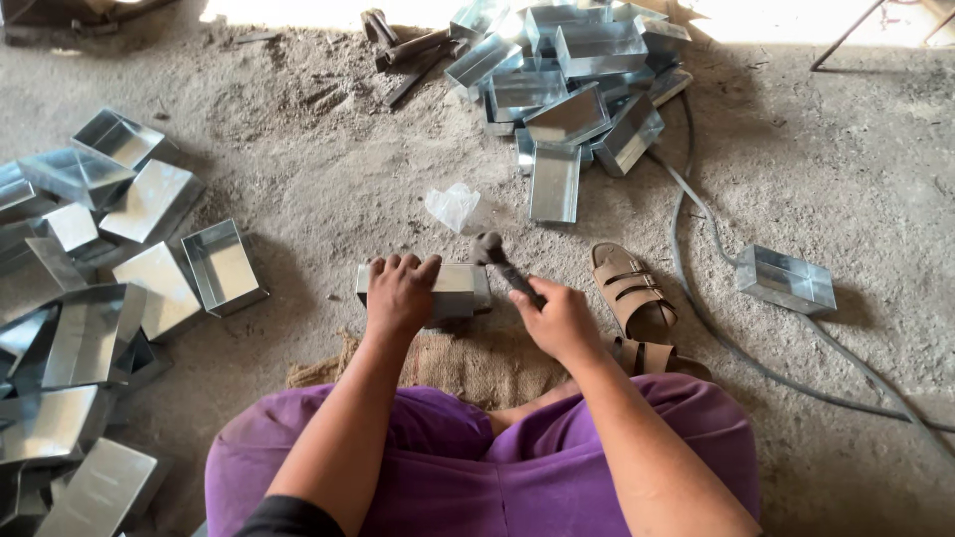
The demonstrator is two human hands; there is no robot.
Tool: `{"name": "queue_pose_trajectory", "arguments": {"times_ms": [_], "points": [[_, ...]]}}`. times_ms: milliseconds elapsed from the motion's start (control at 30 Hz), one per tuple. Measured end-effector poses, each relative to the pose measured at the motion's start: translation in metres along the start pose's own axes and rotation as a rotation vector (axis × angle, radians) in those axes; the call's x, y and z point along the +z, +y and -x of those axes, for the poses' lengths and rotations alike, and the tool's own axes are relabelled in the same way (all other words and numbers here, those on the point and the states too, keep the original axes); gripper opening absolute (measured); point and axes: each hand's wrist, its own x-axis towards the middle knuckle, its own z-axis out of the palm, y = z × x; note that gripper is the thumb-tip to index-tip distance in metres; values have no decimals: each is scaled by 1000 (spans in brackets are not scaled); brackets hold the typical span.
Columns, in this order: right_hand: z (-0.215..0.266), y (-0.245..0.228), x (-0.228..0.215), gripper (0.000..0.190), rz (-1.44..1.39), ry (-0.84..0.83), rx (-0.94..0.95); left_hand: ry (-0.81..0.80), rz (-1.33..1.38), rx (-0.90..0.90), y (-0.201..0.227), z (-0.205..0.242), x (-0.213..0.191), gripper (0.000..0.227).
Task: The person sits on the floor and repeatedly hammers small rectangular metal boxes placed on a wooden block. They pick up each box, position it, strike it with a hammer, and set it aside, continuing the process with multiple units.
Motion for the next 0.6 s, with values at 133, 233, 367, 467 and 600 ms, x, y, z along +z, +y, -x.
{"name": "queue_pose_trajectory", "arguments": {"times_ms": [133,233,367,467,600], "points": [[4,17,4,23,-76,10,137,53,58,-97,-9,3,7,18],[2,19,1,26,-70,141,-41,-154,131,-208,-16,-5,-1,35],[7,22,-14,29,-294,200,-207,-472,118,-172,-17,1,-12,109],[8,31,-19,25,-363,143,-366,-510,13,-115,-17,9,-11,142],[-4,43,-2,27,-3,-68,-253,-511,7,-128,-19,6,-10,145]]}}
